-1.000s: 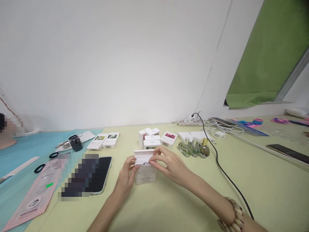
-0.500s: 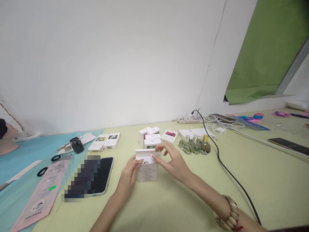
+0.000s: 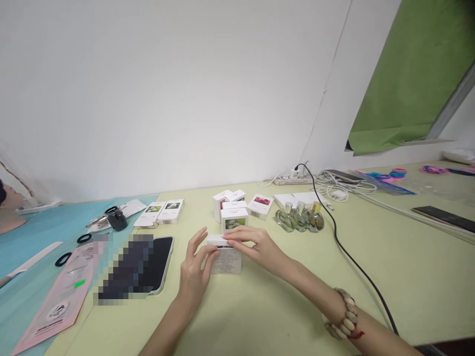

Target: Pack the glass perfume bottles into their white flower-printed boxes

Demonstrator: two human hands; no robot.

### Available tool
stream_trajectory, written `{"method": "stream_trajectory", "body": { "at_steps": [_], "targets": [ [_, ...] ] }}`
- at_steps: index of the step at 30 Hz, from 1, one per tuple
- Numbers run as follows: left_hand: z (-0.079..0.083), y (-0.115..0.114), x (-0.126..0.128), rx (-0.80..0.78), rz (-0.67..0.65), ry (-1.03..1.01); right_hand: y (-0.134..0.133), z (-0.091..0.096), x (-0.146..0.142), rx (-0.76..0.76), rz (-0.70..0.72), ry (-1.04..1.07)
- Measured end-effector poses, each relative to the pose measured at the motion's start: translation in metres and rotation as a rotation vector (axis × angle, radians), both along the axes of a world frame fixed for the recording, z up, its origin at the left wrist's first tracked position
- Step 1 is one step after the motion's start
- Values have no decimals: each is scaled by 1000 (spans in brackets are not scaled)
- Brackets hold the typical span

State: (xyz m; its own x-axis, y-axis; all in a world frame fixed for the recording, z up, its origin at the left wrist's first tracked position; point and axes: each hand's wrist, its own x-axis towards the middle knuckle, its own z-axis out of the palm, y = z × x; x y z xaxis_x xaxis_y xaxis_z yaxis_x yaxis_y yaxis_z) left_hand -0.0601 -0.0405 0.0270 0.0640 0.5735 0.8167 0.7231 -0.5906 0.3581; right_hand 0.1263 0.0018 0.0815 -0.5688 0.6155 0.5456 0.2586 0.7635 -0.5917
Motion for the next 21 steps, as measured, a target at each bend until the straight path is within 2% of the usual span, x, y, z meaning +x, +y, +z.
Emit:
{"method": "stream_trajectory", "body": {
  "at_steps": [6,10,16,21],
  "targets": [
    [-1,-1,2,40,133,214,-1,1,-1,-74,8,38],
    [3,-3,7,157,184,346,-2,-2,-3,-115,2,90],
    [12,-6,17,340,310,328,-2,-11,-6,-139,-37,153],
    [13,-6,18,359,330,319,-2,-13,-6,-161,-35,163]
  ]
}}
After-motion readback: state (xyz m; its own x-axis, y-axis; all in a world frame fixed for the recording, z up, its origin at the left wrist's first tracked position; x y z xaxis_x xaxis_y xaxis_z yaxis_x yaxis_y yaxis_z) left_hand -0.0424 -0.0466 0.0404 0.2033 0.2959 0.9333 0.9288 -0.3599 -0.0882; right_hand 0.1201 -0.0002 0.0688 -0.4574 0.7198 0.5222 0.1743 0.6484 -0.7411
